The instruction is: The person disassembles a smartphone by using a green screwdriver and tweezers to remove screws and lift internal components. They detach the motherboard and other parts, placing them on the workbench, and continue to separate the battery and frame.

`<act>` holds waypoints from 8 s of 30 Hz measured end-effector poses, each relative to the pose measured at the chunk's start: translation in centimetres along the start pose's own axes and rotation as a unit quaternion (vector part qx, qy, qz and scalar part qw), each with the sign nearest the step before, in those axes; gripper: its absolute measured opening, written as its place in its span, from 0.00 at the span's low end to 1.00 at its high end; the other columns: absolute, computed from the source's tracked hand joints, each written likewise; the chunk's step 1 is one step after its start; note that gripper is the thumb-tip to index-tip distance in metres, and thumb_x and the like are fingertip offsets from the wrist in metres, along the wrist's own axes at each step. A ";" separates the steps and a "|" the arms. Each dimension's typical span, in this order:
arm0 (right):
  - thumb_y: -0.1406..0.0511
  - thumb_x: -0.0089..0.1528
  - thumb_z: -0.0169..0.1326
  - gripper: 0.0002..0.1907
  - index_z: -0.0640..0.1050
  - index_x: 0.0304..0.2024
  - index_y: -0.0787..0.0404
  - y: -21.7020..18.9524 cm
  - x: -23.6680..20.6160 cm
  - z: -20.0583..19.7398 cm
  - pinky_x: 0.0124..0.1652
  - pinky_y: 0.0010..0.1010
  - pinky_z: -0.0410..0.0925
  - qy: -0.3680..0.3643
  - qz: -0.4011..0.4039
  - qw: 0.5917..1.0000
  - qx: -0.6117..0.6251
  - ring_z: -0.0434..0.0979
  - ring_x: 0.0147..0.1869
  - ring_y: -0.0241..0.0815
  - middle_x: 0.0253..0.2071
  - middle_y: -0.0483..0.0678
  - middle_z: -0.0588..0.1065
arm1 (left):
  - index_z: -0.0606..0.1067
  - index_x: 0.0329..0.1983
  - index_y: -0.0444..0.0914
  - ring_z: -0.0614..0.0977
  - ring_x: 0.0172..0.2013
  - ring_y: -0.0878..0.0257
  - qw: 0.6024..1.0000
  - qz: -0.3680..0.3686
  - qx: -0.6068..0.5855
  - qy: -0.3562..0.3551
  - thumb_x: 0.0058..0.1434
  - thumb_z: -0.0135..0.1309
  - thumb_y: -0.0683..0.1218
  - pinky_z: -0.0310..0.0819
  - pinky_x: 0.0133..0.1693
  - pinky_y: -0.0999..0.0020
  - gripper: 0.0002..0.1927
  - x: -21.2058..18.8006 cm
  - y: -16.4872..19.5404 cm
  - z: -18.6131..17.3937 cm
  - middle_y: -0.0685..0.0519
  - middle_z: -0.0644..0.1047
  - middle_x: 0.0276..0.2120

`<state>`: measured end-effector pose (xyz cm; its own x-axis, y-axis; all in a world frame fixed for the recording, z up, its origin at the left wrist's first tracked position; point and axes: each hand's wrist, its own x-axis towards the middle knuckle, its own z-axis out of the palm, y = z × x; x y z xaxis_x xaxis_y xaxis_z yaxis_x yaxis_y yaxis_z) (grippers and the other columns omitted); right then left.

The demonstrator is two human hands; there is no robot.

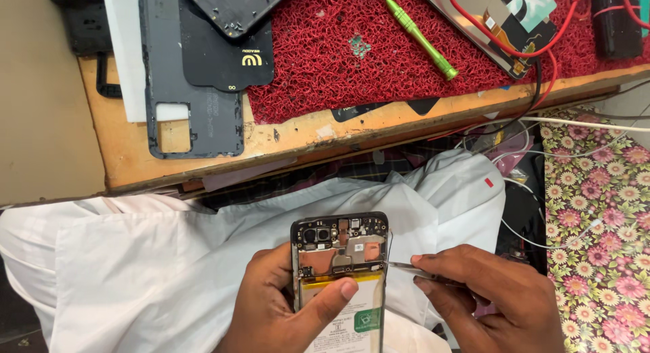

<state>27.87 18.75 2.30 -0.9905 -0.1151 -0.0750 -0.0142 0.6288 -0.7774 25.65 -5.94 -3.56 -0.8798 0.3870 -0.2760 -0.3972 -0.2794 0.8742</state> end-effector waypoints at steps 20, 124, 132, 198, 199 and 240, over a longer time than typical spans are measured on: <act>0.71 0.55 0.66 0.13 0.84 0.43 0.58 1.0 -0.3 1.3 0.23 0.17 0.63 0.016 0.018 0.999 0.028 0.75 0.24 0.24 0.32 0.42 0.81 | 0.78 0.53 0.30 0.83 0.46 0.67 0.996 -0.053 -0.063 -0.015 0.61 0.61 0.40 0.78 0.50 0.68 0.17 0.2 -0.8 -0.3 0.48 0.84 0.46; 0.66 0.51 0.68 0.15 0.84 0.42 0.53 1.6 2.7 -4.4 0.24 0.21 0.68 -0.106 -0.057 0.989 -0.089 0.81 0.30 0.29 0.32 0.38 0.84 | 0.74 0.55 0.33 0.88 0.39 0.71 0.995 -0.023 0.067 -0.066 0.62 0.57 0.40 0.82 0.44 0.76 0.18 1.5 2.1 1.1 0.52 0.87 0.35; 0.66 0.50 0.68 0.16 0.84 0.41 0.54 1.9 2.4 -4.8 0.27 0.22 0.71 -0.110 -0.088 0.986 -0.084 0.82 0.32 0.31 0.32 0.40 0.84 | 0.77 0.53 0.34 0.86 0.32 0.72 0.990 0.041 0.130 -0.043 0.60 0.60 0.40 0.81 0.37 0.76 0.17 0.9 2.2 1.8 0.53 0.86 0.30; 0.58 0.57 0.67 0.24 0.81 0.56 0.51 4.7 2.7 -9.5 0.35 0.28 0.76 -0.280 -0.365 0.877 -0.137 0.83 0.37 0.35 0.41 0.44 0.80 | 0.80 0.41 0.39 0.84 0.25 0.65 0.954 0.178 0.227 -0.080 0.67 0.57 0.52 0.80 0.31 0.68 0.12 -0.9 -0.6 3.2 0.55 0.84 0.29; 0.58 0.56 0.69 0.24 0.81 0.55 0.50 4.7 2.6 -9.2 0.35 0.28 0.75 -0.265 -0.358 0.885 -0.137 0.83 0.36 0.34 0.41 0.44 0.80 | 0.81 0.40 0.38 0.83 0.21 0.65 0.956 0.154 0.234 -0.083 0.63 0.59 0.53 0.78 0.28 0.68 0.14 -0.7 -0.6 3.1 0.55 0.84 0.26; 0.63 0.56 0.65 0.22 0.83 0.54 0.53 1.8 -2.0 -5.8 0.25 0.29 0.64 -0.130 -0.254 0.887 -0.362 0.75 0.28 0.33 0.36 0.46 0.77 | 0.75 0.40 0.32 0.72 0.22 0.78 0.998 0.004 0.056 0.020 0.66 0.56 0.43 0.64 0.24 0.80 0.08 1.4 -0.7 2.6 0.58 0.78 0.22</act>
<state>29.02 24.55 4.70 -0.7674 -0.6398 -0.0433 -0.6276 0.7632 -0.1541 25.41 -2.92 -3.52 -0.8934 0.3485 -0.2835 -0.3608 -0.1806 0.9150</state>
